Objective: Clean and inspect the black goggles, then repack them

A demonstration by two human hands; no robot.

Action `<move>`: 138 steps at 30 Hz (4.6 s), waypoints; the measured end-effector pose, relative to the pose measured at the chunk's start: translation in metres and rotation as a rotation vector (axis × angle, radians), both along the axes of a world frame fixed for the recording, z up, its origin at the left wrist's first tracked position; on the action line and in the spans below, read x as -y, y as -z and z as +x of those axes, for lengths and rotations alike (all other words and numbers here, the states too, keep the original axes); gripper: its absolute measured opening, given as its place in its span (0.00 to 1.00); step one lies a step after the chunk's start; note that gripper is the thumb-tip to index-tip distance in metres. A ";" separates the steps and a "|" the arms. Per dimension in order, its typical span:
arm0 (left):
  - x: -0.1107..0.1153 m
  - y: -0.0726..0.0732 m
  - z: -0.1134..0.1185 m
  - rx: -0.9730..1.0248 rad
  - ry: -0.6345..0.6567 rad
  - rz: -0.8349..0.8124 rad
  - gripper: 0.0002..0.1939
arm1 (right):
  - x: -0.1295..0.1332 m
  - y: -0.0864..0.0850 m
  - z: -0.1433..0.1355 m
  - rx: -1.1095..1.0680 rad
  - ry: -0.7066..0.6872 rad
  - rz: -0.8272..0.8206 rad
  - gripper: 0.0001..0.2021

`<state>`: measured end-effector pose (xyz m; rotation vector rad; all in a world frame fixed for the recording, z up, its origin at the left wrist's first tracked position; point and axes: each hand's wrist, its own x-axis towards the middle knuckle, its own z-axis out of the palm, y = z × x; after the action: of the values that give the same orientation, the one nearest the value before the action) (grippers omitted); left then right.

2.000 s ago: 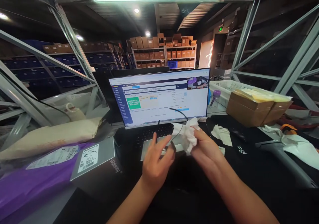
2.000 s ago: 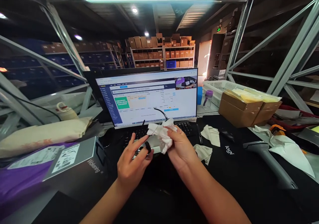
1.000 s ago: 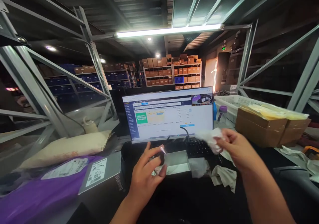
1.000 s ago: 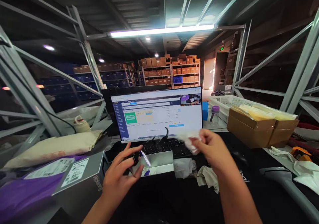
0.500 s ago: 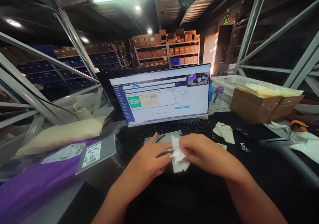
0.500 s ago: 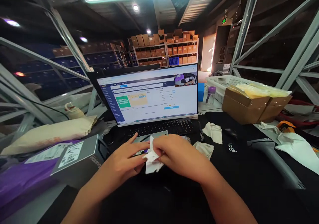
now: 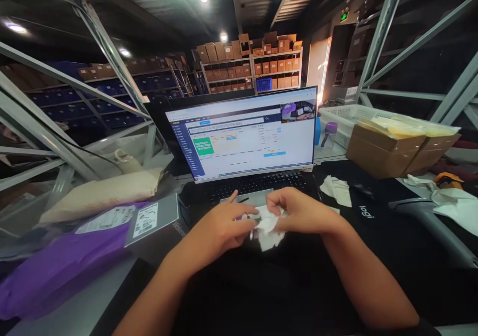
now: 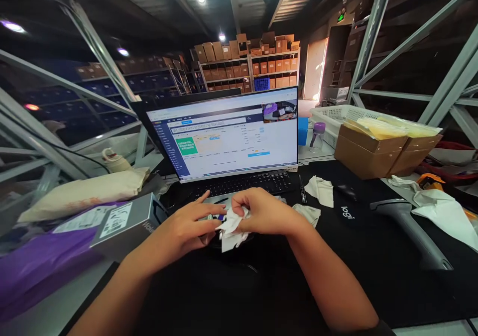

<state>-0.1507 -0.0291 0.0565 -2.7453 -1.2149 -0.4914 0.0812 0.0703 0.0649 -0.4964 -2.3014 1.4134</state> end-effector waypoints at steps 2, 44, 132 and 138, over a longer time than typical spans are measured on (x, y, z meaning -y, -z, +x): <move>0.004 -0.005 -0.002 0.009 0.010 -0.015 0.11 | -0.010 0.000 0.006 0.007 -0.096 -0.081 0.16; 0.015 -0.008 0.012 0.334 0.038 0.254 0.06 | -0.018 -0.017 0.096 -0.444 0.365 -0.080 0.23; -0.014 0.060 0.051 0.605 -0.264 0.928 0.09 | 0.061 0.022 -0.055 -0.932 0.576 -0.459 0.29; -0.019 0.060 0.061 0.458 -0.257 0.934 0.15 | 0.034 -0.008 -0.028 -1.021 0.504 -0.909 0.36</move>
<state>-0.0894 -0.0100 -0.0037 -1.7102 -1.0039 -1.2963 0.0529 0.0362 0.0726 -0.3929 -0.6357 1.7713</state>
